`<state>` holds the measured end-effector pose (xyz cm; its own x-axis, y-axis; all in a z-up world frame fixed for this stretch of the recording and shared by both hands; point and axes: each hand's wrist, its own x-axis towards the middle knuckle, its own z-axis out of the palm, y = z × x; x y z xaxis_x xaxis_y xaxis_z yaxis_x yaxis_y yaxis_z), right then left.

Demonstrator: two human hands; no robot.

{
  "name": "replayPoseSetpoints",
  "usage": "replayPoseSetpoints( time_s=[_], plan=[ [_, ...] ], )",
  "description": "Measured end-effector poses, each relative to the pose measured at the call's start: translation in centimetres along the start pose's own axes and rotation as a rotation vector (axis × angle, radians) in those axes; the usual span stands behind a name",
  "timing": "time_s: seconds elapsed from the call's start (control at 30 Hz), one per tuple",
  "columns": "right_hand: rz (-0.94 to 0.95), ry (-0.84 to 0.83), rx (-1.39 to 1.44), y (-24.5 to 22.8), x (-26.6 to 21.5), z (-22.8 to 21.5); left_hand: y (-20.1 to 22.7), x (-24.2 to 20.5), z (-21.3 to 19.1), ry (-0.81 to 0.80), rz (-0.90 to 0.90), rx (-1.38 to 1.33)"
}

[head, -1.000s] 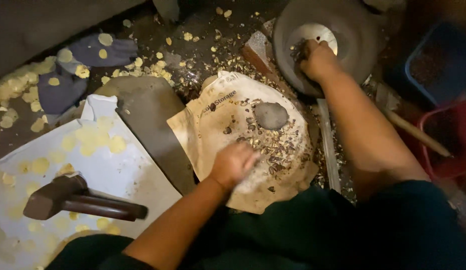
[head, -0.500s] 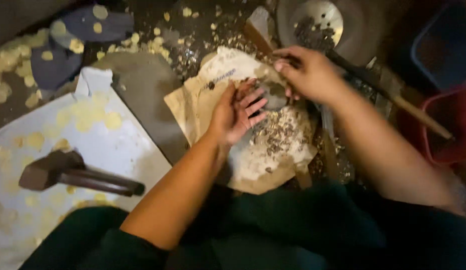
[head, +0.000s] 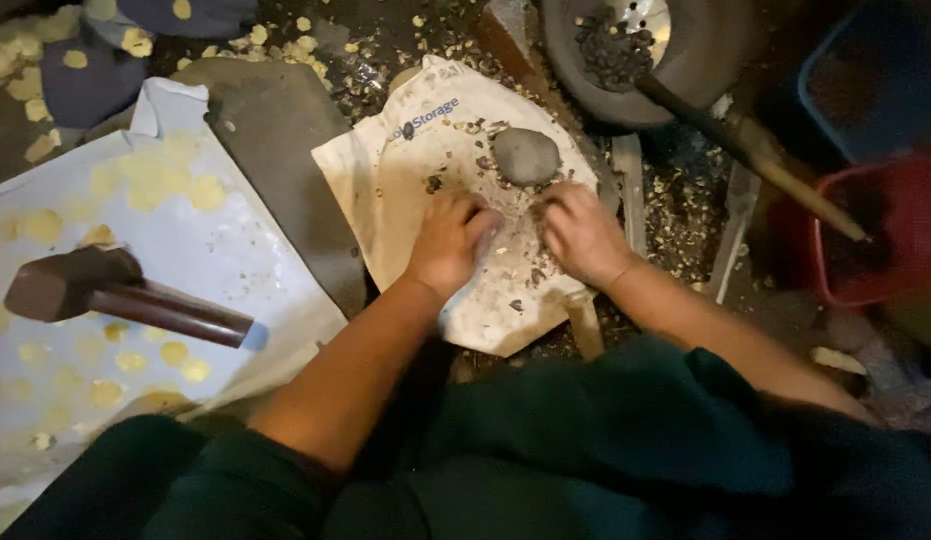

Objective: Flattening nuts into discs using a wooden mallet on a stone surface and arranging them on a sheet

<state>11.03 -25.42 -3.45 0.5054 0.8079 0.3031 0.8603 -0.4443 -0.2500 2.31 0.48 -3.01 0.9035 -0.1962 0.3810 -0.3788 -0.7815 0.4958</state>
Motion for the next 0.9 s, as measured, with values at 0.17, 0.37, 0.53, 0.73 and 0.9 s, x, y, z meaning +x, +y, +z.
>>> replayPoseSetpoints(
  time_s=[0.17, 0.37, 0.53, 0.73, 0.9],
  plan=[
    [0.26, -0.081, 0.076, -3.0, 7.6, -7.0, -0.1, -0.3, -0.6, 0.028, 0.005, 0.023],
    [0.441, -0.318, 0.121, -1.6, 9.6, -7.5, -0.5, 0.2, -1.6, 0.032, -0.079, -0.04],
    [0.519, -0.236, 0.131, -4.8, 5.8, -8.1, -1.4, -0.4, 0.8, 0.016, -0.171, 0.02],
    [0.659, -0.464, 0.071, -8.1, 6.9, -8.7, 0.5, 0.5, 1.3, -0.006, -0.17, 0.014],
    [0.502, -0.4, 0.08, -10.8, 7.8, -7.4, -0.6, -0.6, -0.2, 0.097, -0.144, 0.105]
  ],
)
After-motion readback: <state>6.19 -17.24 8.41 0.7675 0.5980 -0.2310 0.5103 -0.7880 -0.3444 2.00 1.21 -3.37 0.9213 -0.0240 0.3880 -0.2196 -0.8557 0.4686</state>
